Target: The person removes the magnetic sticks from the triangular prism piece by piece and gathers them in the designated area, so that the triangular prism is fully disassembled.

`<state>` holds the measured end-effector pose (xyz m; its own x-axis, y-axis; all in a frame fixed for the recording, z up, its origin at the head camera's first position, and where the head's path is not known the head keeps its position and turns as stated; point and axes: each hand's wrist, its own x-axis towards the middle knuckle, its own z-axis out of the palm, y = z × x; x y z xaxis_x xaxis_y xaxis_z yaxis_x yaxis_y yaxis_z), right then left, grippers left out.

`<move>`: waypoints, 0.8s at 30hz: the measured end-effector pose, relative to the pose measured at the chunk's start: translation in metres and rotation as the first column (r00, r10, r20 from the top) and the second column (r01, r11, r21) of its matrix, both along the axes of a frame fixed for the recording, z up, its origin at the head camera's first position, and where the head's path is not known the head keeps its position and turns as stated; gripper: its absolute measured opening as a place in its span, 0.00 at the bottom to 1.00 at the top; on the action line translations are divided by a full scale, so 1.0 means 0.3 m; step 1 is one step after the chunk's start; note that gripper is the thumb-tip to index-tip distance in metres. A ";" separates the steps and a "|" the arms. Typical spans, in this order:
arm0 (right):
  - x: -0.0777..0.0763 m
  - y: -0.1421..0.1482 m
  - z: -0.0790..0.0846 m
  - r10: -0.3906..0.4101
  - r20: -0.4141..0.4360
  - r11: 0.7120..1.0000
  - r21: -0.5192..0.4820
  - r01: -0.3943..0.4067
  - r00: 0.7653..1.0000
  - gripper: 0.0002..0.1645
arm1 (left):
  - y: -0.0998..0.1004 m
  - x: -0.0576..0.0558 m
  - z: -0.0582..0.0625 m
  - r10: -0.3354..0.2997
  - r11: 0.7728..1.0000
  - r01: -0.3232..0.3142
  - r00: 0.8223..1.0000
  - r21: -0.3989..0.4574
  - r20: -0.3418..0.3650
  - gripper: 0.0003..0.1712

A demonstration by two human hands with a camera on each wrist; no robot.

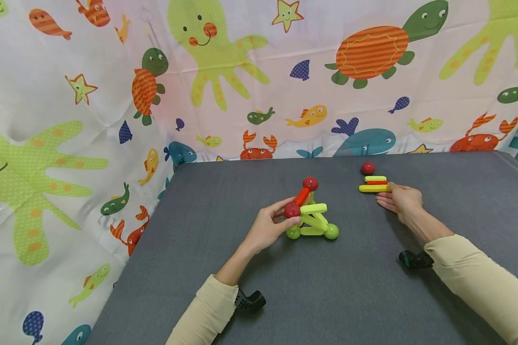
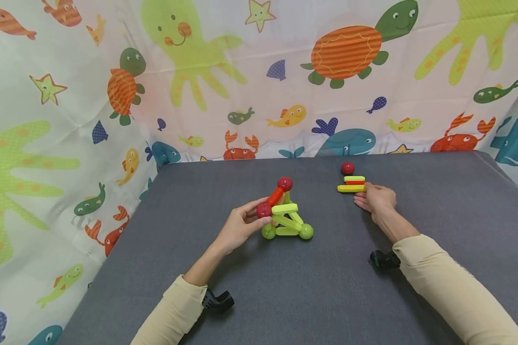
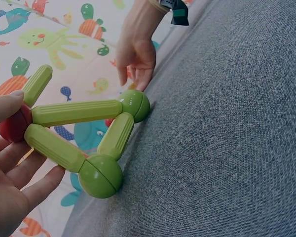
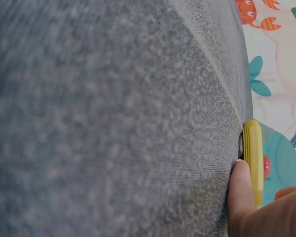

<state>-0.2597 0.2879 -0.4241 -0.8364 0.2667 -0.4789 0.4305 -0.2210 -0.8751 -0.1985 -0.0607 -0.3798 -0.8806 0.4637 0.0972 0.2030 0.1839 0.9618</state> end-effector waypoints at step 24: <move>0.034 0.009 0.021 -0.096 -0.046 0.995 0.013 0.097 0.994 0.38 | 0.000 -0.003 -0.008 -0.008 1.000 0.008 1.000 0.009 0.001 0.30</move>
<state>-0.2495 0.2907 -0.4177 -0.8272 0.3542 -0.4362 0.3677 -0.2457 -0.8969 -0.1995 -0.0606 -0.3823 -0.8770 0.4699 0.1005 0.2035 0.1736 0.9636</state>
